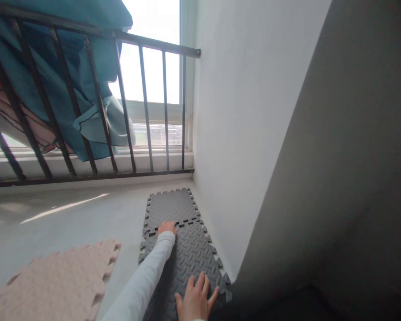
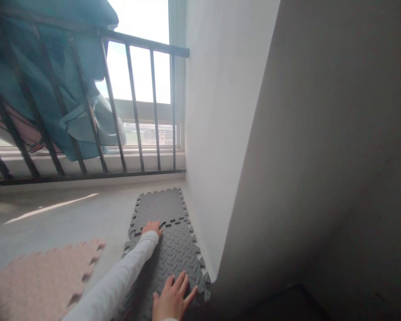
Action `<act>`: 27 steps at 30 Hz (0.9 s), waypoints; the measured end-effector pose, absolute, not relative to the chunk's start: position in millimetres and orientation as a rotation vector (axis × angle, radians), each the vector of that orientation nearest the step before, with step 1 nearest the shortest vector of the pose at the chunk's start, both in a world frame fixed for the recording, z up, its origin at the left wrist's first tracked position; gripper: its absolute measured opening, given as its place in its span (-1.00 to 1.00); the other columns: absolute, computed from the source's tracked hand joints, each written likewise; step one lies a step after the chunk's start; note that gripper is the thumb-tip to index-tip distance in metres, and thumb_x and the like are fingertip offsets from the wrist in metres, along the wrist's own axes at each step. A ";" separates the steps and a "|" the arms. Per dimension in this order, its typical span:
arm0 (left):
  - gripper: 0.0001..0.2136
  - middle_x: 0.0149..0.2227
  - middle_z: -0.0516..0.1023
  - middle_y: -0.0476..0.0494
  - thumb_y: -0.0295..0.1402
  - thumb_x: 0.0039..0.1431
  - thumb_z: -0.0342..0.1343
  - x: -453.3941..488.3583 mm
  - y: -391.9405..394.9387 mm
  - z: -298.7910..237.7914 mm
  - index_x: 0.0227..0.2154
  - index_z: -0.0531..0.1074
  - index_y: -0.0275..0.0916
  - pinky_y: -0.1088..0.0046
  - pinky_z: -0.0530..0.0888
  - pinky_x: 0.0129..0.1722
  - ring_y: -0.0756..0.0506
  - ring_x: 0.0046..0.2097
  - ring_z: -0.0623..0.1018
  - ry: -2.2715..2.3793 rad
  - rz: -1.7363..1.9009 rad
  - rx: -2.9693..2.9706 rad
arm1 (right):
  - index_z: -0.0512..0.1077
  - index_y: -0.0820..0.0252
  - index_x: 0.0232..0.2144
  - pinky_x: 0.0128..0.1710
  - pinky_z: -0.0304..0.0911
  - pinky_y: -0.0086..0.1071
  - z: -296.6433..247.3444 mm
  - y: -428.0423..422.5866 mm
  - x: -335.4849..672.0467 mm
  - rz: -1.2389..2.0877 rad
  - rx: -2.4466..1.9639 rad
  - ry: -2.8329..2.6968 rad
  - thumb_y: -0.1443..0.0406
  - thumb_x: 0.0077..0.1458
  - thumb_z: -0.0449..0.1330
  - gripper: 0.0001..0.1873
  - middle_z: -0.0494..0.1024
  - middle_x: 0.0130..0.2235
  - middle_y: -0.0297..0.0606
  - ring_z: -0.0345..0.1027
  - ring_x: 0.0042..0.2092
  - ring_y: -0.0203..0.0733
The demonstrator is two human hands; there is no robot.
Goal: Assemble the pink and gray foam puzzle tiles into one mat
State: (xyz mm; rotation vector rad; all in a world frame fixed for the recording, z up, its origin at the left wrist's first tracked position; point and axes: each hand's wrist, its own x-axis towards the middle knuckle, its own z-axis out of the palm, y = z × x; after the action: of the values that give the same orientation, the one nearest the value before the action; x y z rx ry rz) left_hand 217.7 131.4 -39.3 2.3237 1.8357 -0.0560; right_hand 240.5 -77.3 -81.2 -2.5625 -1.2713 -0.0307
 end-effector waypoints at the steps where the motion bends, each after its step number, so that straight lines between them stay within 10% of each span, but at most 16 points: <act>1: -0.70 -0.06 0.44 -0.24 -0.29 0.03 -0.02 222.3 133.4 -41.9 -0.16 0.38 -0.20 0.28 0.30 -0.08 -0.18 0.05 0.30 1.855 -0.044 2.311 | 0.44 0.09 -0.19 0.07 -0.22 0.21 -81.2 -76.4 240.3 -0.032 -2.566 -1.258 -0.04 -0.19 0.19 -0.48 0.34 0.02 0.01 0.15 0.07 0.12; 13: -0.67 -0.15 0.45 -0.38 -0.48 0.05 -0.19 233.1 157.3 -41.9 -0.20 0.42 -0.26 0.33 0.36 -0.22 -0.20 -0.10 0.44 1.954 0.081 2.287 | 0.43 0.10 -0.18 0.08 -0.26 0.25 -84.3 -70.6 235.4 0.054 -2.583 -1.228 -0.04 -0.17 0.18 -0.48 0.31 0.05 0.03 0.11 0.09 0.16; 27: -0.65 -0.09 0.38 -0.24 -0.32 0.12 -0.24 157.6 209.3 76.4 -0.26 0.44 -0.26 0.41 0.37 -0.22 -0.11 -0.17 0.45 1.991 0.483 2.450 | 0.42 0.16 -0.18 0.08 -0.29 0.23 -65.6 -74.5 236.5 0.112 -2.600 -1.229 0.09 -0.09 0.18 -0.59 0.29 0.06 0.07 0.09 0.10 0.13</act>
State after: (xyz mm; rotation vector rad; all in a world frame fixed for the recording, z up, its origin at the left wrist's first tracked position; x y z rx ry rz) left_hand 157.6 209.3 76.4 2.4502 1.9911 0.4835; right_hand 236.5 -74.5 -65.6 -2.5996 -1.2290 0.1120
